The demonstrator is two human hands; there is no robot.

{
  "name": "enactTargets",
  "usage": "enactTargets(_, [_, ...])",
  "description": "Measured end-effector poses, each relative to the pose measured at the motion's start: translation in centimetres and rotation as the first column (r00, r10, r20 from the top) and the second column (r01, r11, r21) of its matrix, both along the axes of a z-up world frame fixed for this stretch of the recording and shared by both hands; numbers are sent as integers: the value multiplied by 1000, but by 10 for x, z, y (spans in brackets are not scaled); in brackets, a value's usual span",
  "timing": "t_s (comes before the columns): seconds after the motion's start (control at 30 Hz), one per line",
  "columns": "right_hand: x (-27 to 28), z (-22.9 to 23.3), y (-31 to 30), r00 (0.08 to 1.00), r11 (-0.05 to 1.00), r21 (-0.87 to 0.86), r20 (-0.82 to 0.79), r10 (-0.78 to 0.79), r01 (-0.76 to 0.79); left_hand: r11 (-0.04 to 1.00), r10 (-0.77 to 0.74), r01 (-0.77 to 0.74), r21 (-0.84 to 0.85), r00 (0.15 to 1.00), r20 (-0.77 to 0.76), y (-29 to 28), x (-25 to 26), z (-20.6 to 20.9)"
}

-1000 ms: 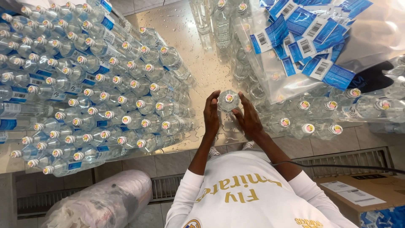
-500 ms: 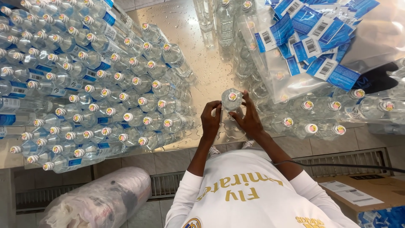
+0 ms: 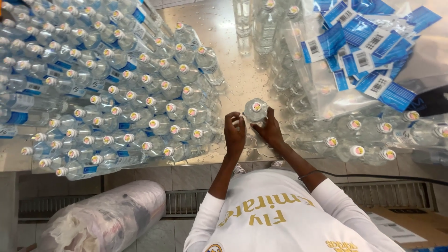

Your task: Manually applying small blue security or brand labels to the caps of plastic water bottles on a production line table.

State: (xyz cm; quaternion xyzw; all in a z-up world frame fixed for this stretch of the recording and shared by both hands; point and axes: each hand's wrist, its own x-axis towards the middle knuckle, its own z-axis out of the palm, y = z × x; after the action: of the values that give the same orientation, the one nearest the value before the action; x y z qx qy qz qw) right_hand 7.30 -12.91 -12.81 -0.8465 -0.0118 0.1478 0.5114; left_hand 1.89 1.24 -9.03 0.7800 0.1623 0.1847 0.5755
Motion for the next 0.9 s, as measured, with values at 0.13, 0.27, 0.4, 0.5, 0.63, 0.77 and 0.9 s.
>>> enactTargets(0.13, [32, -8, 43, 998, 996, 57, -11, 67, -66, 995, -75, 64, -76, 985, -154, 18, -35, -13])
enactTargets(0.27, [73, -28, 98, 972, 975, 89, 135, 191, -204, 970, -232, 196, -141, 919, -318, 26, -68, -37])
enactTargets(0.4, [85, -19, 124, 948, 949, -221, 174, 267, -227, 940, -339, 294, -173, 866, -369, 29, -86, -46])
enactTargets(0.5, [71, 68, 93, 924, 940, -315, 302, 233, -134, 915, -391, 304, -264, 827, -405, 38, -93, -37])
enactTargets(0.63, [88, 55, 26, 885, 969, -209, 464, -23, 135, 898, -431, 330, -293, 796, -425, 44, -92, -32])
enactTargets(0.77, [70, 66, -13, 798, 891, -193, 548, -250, 412, 853, -516, 404, -331, 749, -415, 45, -83, -23])
enactTargets(0.9, [77, 82, 1, 764, 860, -160, 557, -327, 485, 808, -587, 473, -352, 704, -400, 46, -79, -12])
